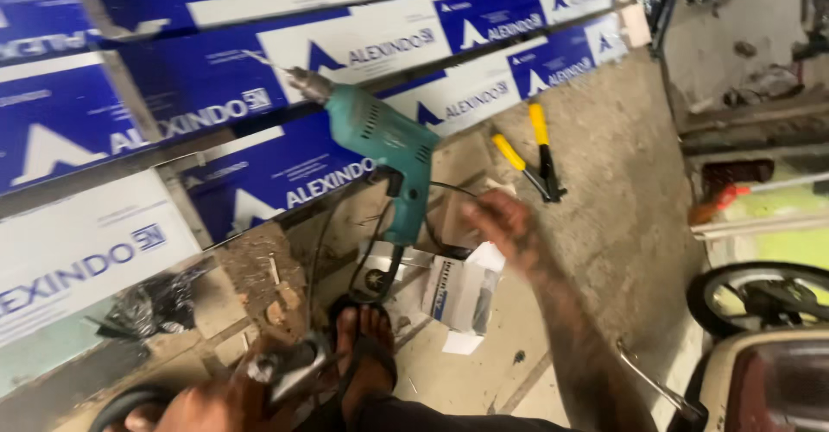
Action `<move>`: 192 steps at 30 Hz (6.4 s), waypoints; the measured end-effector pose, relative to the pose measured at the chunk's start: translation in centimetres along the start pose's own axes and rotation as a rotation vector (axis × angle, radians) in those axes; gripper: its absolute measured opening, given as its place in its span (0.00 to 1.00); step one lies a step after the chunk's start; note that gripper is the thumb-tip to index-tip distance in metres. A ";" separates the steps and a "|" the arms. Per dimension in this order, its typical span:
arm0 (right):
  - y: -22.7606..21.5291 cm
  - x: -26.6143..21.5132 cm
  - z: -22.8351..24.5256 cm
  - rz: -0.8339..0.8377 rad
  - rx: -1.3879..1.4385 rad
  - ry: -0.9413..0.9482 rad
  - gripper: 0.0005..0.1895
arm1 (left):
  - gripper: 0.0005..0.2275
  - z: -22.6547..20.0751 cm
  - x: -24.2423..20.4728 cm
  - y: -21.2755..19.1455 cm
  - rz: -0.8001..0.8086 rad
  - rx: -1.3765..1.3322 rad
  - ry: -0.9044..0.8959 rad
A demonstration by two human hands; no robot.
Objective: The person uses a power drill and locking pliers to fasten a metal bracket onto a horizontal metal bar. They repeatedly position the bracket, drill a screw, and adjust the pliers to secure the connection.
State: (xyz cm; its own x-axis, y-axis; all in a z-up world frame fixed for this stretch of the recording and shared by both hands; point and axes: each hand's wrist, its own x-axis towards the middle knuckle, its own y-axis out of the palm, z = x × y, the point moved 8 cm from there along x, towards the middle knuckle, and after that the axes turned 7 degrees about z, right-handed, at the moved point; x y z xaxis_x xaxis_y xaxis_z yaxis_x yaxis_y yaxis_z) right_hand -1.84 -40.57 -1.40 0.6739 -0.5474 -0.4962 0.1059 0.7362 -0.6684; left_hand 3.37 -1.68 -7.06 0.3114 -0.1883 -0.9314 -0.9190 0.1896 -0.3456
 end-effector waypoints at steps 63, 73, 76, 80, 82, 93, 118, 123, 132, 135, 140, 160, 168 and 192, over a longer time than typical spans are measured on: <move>19.4 -11.1 22.4 0.606 -0.194 -1.105 0.06 | 0.09 3.4 2.4 0.1 -0.405 0.085 0.497; 20.9 -8.9 17.7 0.802 0.049 -0.865 0.19 | 0.09 5.0 0.8 -1.7 -0.136 -0.132 0.487; 23.3 -9.1 13.4 1.059 0.113 -0.804 0.62 | 0.15 4.7 -1.2 -4.7 -0.277 -0.499 0.686; 25.3 -12.1 11.4 1.288 0.081 -0.747 0.15 | 0.24 1.4 -2.3 -7.1 -0.082 -1.132 1.072; 24.9 -12.3 10.0 1.362 0.292 -0.455 0.07 | 0.25 0.4 -1.6 -7.7 -0.005 -1.293 1.140; 19.6 -3.6 15.6 0.718 -0.076 -0.070 0.55 | 0.34 6.1 7.3 -12.1 -0.824 -0.092 0.555; 22.4 -2.3 18.9 0.830 -0.393 -0.018 0.46 | 0.26 5.8 10.7 -12.3 -0.807 0.078 0.506; 22.6 -2.6 19.0 0.851 -0.479 0.025 0.50 | 0.30 5.0 10.6 -11.8 -0.696 0.257 0.500; 23.7 -0.8 16.5 0.821 -0.533 0.170 0.46 | 0.30 4.9 10.4 -12.1 -0.633 0.313 0.465; 22.2 1.1 13.5 0.755 -0.473 0.241 0.45 | 0.35 4.9 9.8 -12.6 -0.622 0.343 0.468; 24.2 3.3 10.7 0.798 -0.423 0.178 0.39 | 0.33 4.9 10.2 -12.7 -0.637 0.269 0.494; 22.1 -1.1 20.0 0.765 -0.321 -0.094 0.23 | 0.31 5.2 11.7 -12.4 -0.617 0.202 0.527; 21.5 0.5 19.1 0.643 -0.800 0.078 0.37 | 0.31 4.8 12.8 -12.1 -0.878 0.135 0.641; 19.4 -1.8 19.9 0.500 -1.087 -0.295 0.33 | 0.31 5.2 9.7 -13.3 -0.590 0.226 0.491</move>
State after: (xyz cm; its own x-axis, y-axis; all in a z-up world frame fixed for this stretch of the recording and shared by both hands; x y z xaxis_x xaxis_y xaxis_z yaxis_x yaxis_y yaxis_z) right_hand 13.52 -17.39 -2.41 0.6199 -0.0863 -0.7799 -0.7793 0.0480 -0.6248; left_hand 19.84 -1.04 -12.14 0.5404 -0.7112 -0.4497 -0.5485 0.1076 -0.8292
